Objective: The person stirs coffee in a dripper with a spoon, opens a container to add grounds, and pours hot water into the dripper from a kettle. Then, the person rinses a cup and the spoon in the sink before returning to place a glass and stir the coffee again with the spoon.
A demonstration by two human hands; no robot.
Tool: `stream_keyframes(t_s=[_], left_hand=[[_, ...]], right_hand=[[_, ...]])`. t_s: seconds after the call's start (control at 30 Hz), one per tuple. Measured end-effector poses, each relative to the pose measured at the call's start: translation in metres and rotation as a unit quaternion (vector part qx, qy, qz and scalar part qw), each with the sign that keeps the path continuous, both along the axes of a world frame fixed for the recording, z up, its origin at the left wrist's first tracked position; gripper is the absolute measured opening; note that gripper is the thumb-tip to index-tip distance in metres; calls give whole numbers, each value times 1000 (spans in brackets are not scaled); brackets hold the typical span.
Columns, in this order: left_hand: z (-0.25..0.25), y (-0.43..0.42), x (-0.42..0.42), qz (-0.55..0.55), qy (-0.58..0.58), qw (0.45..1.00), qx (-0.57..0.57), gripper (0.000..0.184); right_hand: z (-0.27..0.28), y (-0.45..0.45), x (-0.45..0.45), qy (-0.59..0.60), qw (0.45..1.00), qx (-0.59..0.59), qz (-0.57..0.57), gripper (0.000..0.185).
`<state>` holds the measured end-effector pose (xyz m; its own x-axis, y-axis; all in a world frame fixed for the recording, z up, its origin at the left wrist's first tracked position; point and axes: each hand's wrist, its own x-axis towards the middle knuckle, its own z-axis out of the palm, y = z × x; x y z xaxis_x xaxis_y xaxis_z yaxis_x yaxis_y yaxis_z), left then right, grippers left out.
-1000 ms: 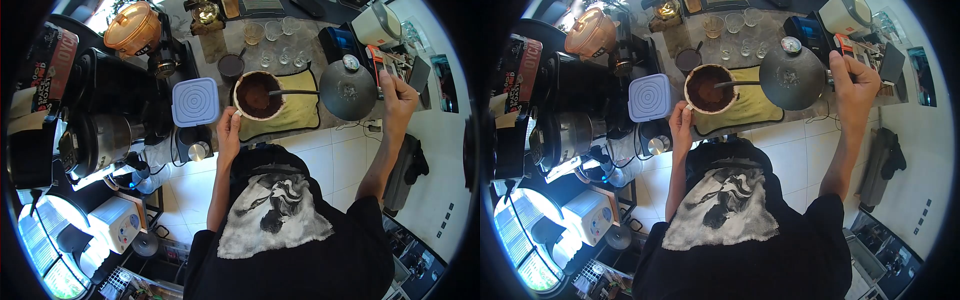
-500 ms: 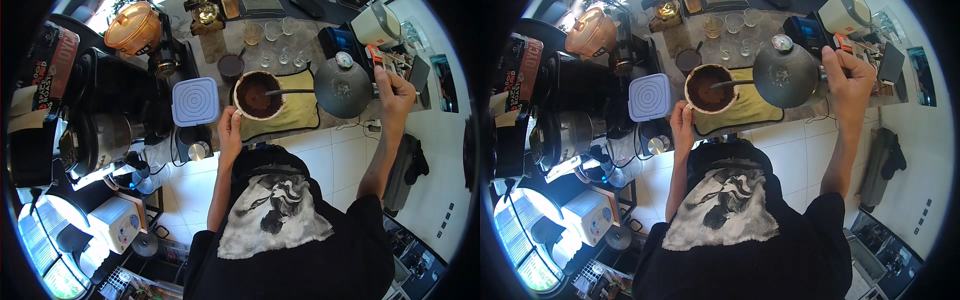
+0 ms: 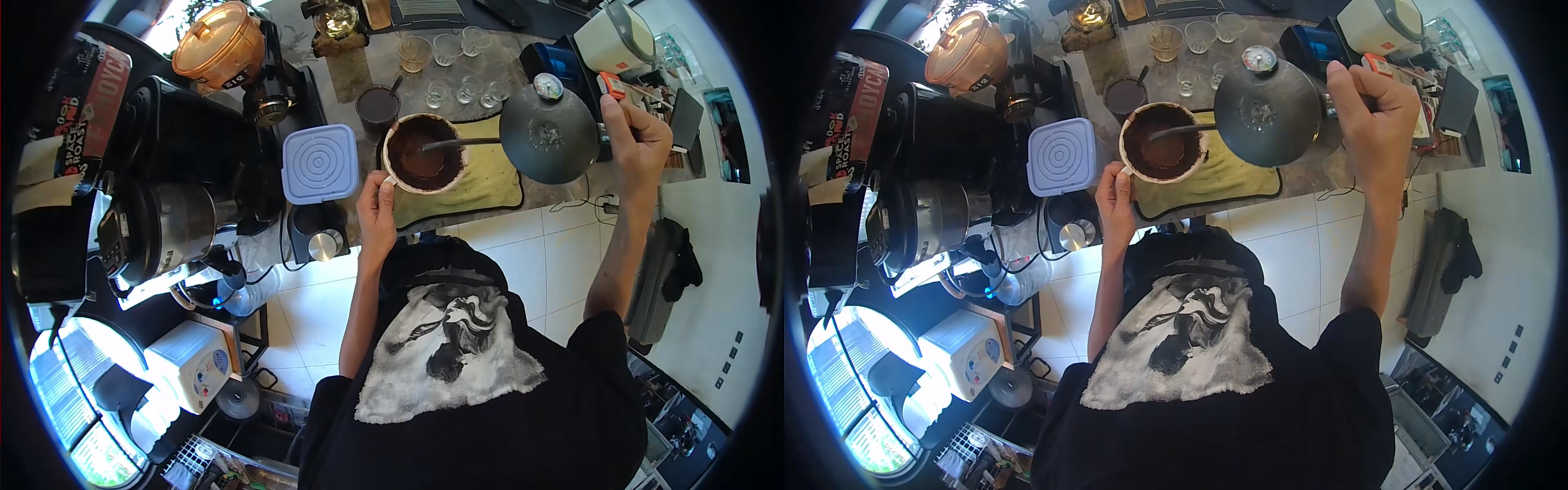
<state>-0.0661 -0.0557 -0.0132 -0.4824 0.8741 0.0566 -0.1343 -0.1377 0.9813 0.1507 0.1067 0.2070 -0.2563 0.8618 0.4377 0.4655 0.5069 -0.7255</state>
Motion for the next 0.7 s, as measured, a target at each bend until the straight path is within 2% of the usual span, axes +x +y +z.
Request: stream_keyframes(t_s=[0.17,0.33,0.57,0.7], left_hand=[[0,0,0,1,3,1000,8,24],[-1,0,0,3,8,1000,7,26],[-1,0,1,3,5,1000,2,27],[2,1,1,4,13,1000,6,26]], right_hand=[[6,-7,7,-22,1000,9,4,37],[8,-5,11,-10,999,7,-49,35],[-3,6,1,-6,999,23,-29,38],[-6,4,2,-7,1000,-6,-7,39]])
